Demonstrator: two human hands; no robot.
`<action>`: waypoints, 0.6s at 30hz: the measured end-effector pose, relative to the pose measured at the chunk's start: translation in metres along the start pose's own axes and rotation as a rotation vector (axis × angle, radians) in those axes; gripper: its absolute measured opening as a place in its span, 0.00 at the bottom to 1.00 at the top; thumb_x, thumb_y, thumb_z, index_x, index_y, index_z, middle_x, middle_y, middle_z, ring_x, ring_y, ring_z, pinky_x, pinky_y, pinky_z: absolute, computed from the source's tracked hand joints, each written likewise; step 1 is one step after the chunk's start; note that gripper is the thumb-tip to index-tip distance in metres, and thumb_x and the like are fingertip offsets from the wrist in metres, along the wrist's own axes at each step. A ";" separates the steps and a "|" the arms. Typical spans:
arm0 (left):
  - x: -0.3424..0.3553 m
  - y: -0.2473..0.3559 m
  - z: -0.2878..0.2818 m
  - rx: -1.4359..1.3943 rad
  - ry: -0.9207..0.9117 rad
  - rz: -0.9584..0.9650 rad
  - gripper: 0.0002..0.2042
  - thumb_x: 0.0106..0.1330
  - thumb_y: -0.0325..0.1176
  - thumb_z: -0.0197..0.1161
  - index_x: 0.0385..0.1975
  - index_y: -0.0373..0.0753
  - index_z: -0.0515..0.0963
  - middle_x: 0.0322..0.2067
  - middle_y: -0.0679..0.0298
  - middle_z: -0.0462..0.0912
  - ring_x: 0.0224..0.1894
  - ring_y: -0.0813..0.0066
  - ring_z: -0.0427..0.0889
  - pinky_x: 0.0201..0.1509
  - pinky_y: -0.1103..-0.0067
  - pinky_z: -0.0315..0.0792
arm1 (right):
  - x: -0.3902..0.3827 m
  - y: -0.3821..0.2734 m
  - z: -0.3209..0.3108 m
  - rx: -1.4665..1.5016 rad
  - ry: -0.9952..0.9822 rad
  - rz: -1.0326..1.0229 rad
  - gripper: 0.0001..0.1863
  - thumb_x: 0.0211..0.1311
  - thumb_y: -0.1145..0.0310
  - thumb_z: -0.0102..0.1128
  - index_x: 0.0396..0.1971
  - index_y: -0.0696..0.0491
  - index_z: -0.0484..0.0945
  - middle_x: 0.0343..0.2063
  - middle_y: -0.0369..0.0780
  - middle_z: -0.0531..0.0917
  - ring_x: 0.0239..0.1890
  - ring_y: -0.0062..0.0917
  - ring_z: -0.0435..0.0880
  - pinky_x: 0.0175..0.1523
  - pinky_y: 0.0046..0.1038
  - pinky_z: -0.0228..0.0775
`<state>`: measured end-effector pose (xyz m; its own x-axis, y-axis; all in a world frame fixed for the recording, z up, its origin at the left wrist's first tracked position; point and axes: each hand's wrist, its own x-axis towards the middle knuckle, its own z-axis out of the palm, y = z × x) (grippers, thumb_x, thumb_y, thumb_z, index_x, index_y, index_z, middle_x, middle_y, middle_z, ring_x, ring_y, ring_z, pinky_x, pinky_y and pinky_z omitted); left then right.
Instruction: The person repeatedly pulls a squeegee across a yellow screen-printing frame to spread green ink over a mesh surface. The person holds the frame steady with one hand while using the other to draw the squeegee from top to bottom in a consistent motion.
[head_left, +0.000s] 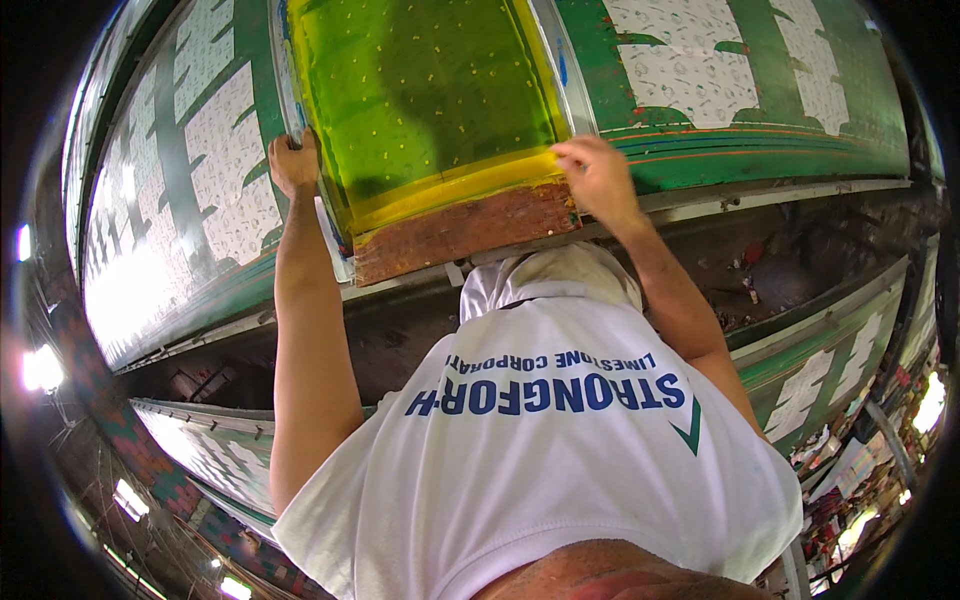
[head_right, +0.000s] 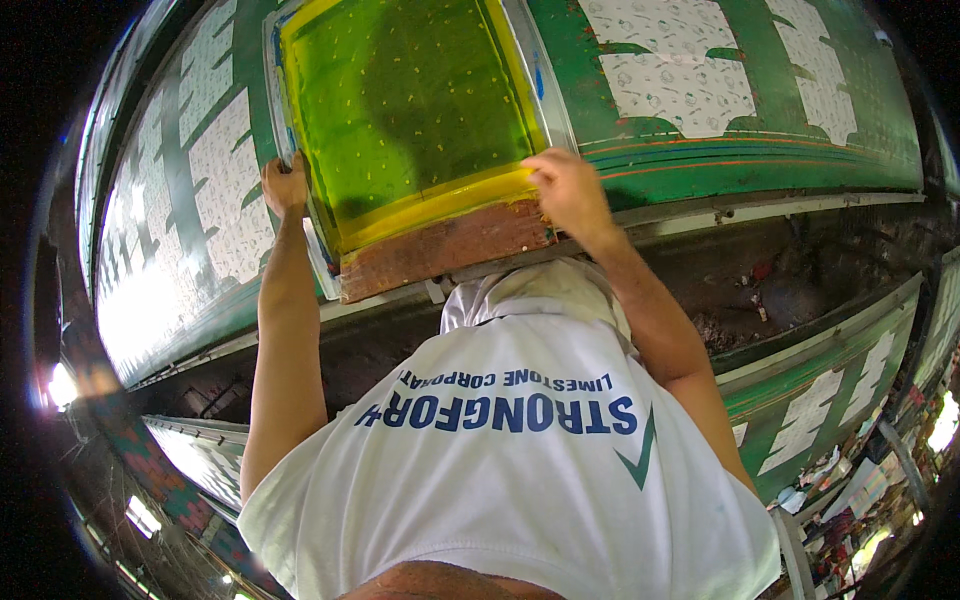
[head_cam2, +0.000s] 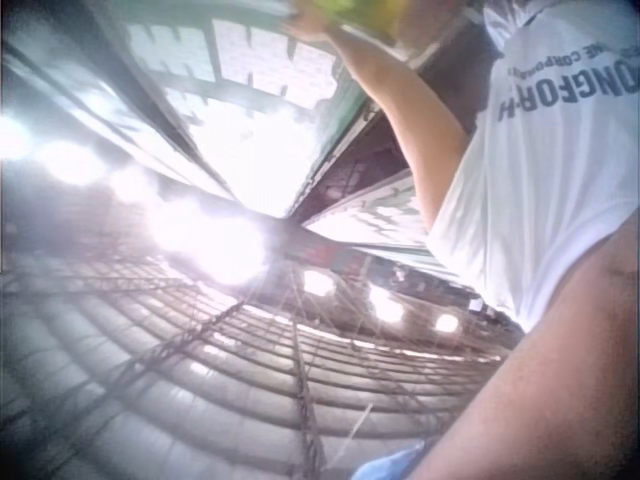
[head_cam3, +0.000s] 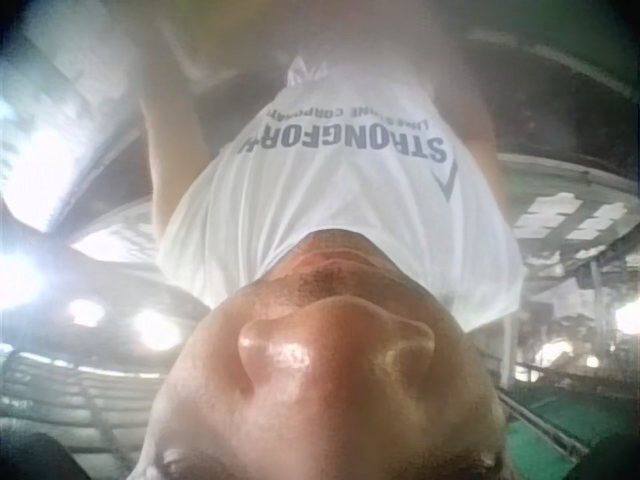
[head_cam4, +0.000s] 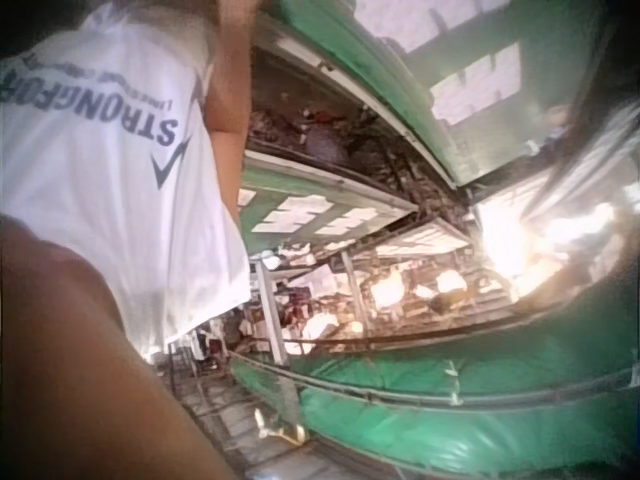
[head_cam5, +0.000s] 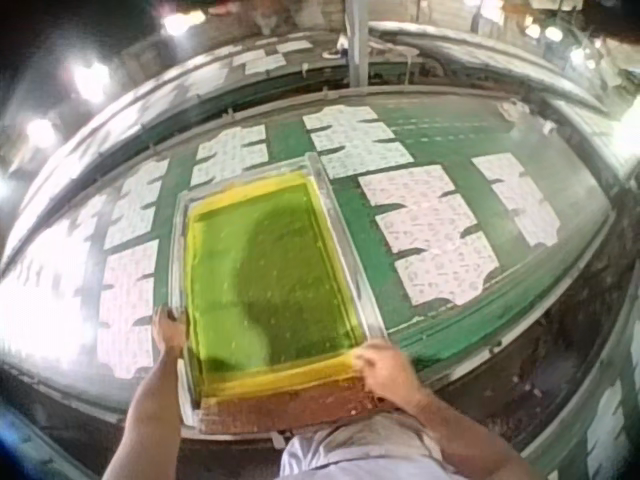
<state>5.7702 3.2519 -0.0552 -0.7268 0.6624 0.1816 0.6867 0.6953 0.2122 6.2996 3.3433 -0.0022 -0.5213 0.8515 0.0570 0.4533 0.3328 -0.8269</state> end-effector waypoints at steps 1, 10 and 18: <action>0.000 0.000 0.000 0.000 0.003 -0.005 0.25 0.65 0.55 0.70 0.44 0.35 0.82 0.47 0.54 0.82 0.52 0.49 0.81 0.55 0.59 0.75 | 0.004 0.014 -0.011 0.014 0.061 0.083 0.09 0.63 0.74 0.71 0.43 0.57 0.89 0.39 0.43 0.90 0.39 0.30 0.90 0.47 0.29 0.82; 0.002 0.000 0.001 0.028 -0.020 -0.041 0.28 0.66 0.55 0.70 0.51 0.35 0.82 0.49 0.55 0.81 0.53 0.51 0.81 0.56 0.59 0.76 | 0.041 0.069 -0.003 -0.240 0.107 0.239 0.32 0.57 0.50 0.78 0.52 0.61 0.83 0.43 0.51 0.87 0.46 0.43 0.88 0.51 0.42 0.80; -0.002 -0.010 0.013 0.010 0.048 0.005 0.26 0.67 0.54 0.69 0.49 0.34 0.82 0.47 0.53 0.81 0.50 0.48 0.81 0.54 0.58 0.75 | 0.048 0.045 -0.002 -0.333 0.153 0.246 0.30 0.44 0.59 0.77 0.50 0.57 0.83 0.40 0.47 0.81 0.45 0.46 0.82 0.51 0.45 0.77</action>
<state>5.7645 3.2472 -0.0698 -0.7230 0.6519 0.2288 0.6903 0.6950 0.2012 6.2960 3.3997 -0.0353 -0.2668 0.9636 -0.0164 0.7722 0.2035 -0.6020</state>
